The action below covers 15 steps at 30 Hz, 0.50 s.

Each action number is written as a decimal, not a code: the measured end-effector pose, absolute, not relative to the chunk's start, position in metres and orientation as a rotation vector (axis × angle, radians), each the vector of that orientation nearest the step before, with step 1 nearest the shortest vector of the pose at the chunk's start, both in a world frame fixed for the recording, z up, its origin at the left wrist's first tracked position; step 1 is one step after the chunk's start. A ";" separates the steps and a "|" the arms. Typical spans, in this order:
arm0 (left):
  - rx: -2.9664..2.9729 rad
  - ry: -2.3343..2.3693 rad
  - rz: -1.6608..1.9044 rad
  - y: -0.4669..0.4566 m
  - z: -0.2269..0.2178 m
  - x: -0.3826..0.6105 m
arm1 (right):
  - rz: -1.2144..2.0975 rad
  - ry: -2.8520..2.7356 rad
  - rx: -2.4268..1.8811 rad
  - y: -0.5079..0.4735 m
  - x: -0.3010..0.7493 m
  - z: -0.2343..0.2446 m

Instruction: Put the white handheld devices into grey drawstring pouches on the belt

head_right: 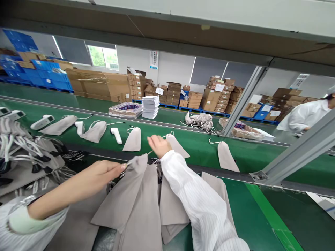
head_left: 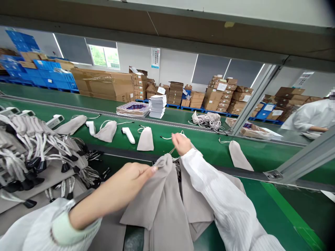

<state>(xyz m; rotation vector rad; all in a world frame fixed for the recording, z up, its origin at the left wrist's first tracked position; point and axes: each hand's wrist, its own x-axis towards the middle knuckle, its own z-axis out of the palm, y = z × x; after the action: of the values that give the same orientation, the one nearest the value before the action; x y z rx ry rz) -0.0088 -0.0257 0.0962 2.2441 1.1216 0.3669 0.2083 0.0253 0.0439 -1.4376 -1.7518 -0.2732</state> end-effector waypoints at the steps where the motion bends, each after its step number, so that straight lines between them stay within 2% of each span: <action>1: 2.197 1.036 0.359 -0.035 0.102 -0.009 | -0.284 -1.673 -1.445 0.030 0.219 0.044; 4: 2.010 0.923 0.485 -0.056 0.115 -0.013 | -0.045 -1.487 -1.405 0.030 0.231 0.058; 8: 1.798 0.945 0.831 -0.060 0.120 -0.027 | 1.035 -1.784 -0.918 0.003 0.186 0.079; 10: 1.774 0.877 0.996 -0.060 0.122 -0.031 | 1.412 -1.932 -0.529 -0.015 0.149 0.080; 12: 1.876 0.737 1.037 -0.063 0.124 -0.032 | 1.465 -1.877 -0.343 -0.030 0.121 0.078; 15: 2.163 0.600 0.951 -0.068 0.126 -0.025 | 1.276 -1.564 -0.497 -0.029 0.122 0.081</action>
<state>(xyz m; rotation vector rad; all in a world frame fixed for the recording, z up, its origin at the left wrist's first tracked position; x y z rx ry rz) -0.0247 -0.0679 0.1257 2.1626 0.6003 0.9508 0.1222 -0.0294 0.0805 -0.4971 -1.5641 1.2756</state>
